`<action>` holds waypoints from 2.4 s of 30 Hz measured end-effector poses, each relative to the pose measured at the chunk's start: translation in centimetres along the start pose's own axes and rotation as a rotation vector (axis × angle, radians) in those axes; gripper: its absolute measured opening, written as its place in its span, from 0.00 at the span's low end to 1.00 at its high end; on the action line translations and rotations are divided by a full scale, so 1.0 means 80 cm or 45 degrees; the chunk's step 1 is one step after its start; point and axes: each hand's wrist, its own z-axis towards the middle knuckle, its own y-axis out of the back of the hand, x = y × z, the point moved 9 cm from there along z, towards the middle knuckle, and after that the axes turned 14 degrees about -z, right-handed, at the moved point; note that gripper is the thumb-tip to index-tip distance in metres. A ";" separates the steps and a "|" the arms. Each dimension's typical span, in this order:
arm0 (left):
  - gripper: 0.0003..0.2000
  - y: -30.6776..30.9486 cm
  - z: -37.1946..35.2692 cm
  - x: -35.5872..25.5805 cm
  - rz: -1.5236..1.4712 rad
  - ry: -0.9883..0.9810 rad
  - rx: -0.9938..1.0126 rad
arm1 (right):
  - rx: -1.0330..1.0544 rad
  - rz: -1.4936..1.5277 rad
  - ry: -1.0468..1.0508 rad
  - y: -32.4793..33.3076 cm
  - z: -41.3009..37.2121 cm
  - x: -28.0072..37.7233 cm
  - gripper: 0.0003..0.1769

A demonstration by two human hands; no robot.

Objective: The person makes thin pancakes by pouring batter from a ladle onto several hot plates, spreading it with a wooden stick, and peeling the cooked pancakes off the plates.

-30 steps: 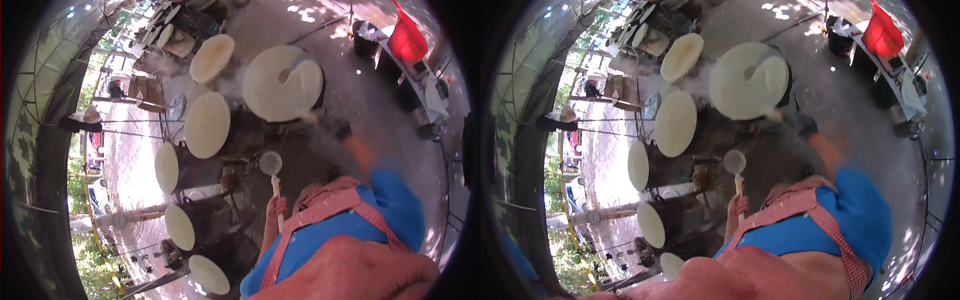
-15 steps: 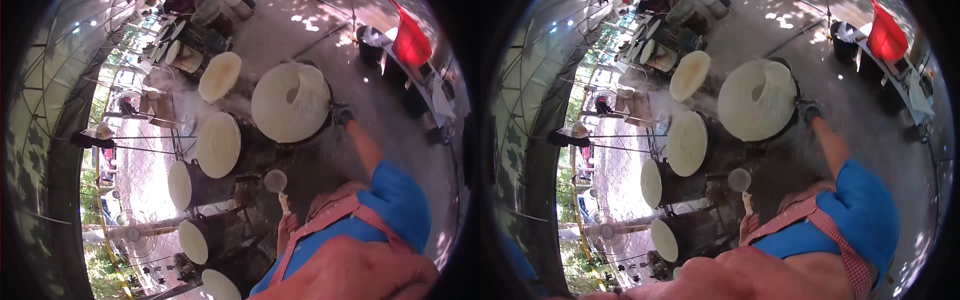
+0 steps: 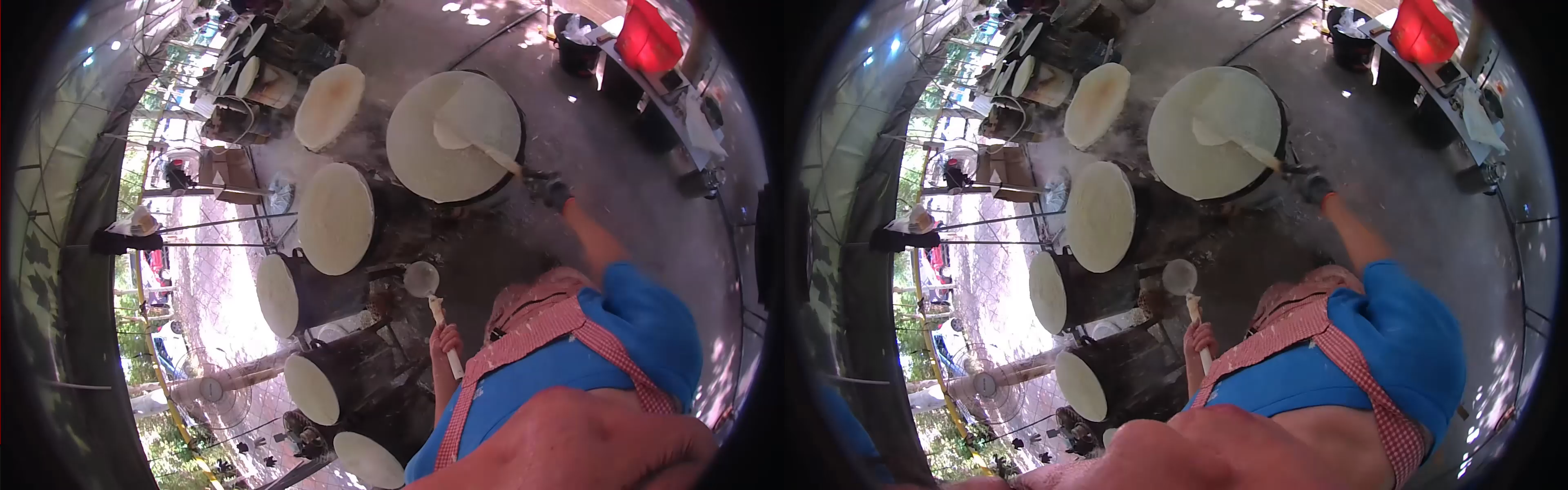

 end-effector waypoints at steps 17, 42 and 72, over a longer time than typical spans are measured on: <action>0.12 -0.114 0.122 -0.031 0.246 -0.102 -0.041 | -0.438 -1.054 0.342 0.119 0.031 0.072 0.19; 0.14 -0.114 0.065 0.065 0.082 0.224 0.143 | -0.644 -1.125 0.869 -0.046 -0.165 0.144 0.24; 0.18 -0.062 -0.276 -0.196 -0.394 -0.477 0.412 | 0.675 -0.679 0.990 -0.578 -0.108 0.320 0.15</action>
